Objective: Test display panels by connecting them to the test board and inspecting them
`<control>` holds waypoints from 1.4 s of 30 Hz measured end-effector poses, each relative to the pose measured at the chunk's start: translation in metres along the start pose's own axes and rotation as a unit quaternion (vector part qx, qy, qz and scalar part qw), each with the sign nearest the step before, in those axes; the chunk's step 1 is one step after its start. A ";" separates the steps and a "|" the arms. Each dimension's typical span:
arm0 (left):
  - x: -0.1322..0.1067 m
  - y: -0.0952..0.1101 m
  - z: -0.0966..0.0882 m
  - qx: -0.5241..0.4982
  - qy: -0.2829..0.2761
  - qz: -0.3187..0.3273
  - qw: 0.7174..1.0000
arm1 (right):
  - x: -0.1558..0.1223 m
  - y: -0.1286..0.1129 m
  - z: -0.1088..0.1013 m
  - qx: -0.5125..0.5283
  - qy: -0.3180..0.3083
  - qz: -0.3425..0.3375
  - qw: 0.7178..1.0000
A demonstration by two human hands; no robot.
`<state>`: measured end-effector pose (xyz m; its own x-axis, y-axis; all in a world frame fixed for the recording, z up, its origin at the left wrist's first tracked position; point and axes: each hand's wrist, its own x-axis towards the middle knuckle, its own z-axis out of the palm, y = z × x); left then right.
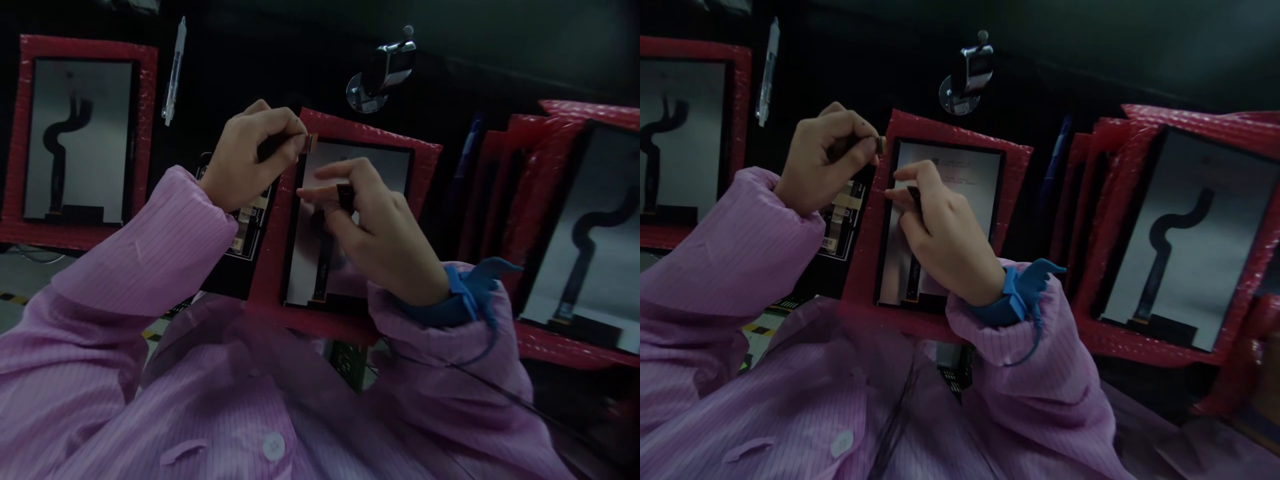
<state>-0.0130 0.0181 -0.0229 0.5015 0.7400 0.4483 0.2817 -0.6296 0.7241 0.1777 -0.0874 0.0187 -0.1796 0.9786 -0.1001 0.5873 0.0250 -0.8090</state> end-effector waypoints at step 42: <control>0.002 0.021 -0.008 0.100 -0.181 0.040 0.978 | 0.030 0.032 -0.009 0.028 -0.130 -0.137 0.982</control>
<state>-0.0128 0.0086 -0.0028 0.7751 0.5764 0.2589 0.3653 -0.7431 0.5608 0.1980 -0.0558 -0.0053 -0.5250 0.8510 -0.0127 0.4461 0.2624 -0.8557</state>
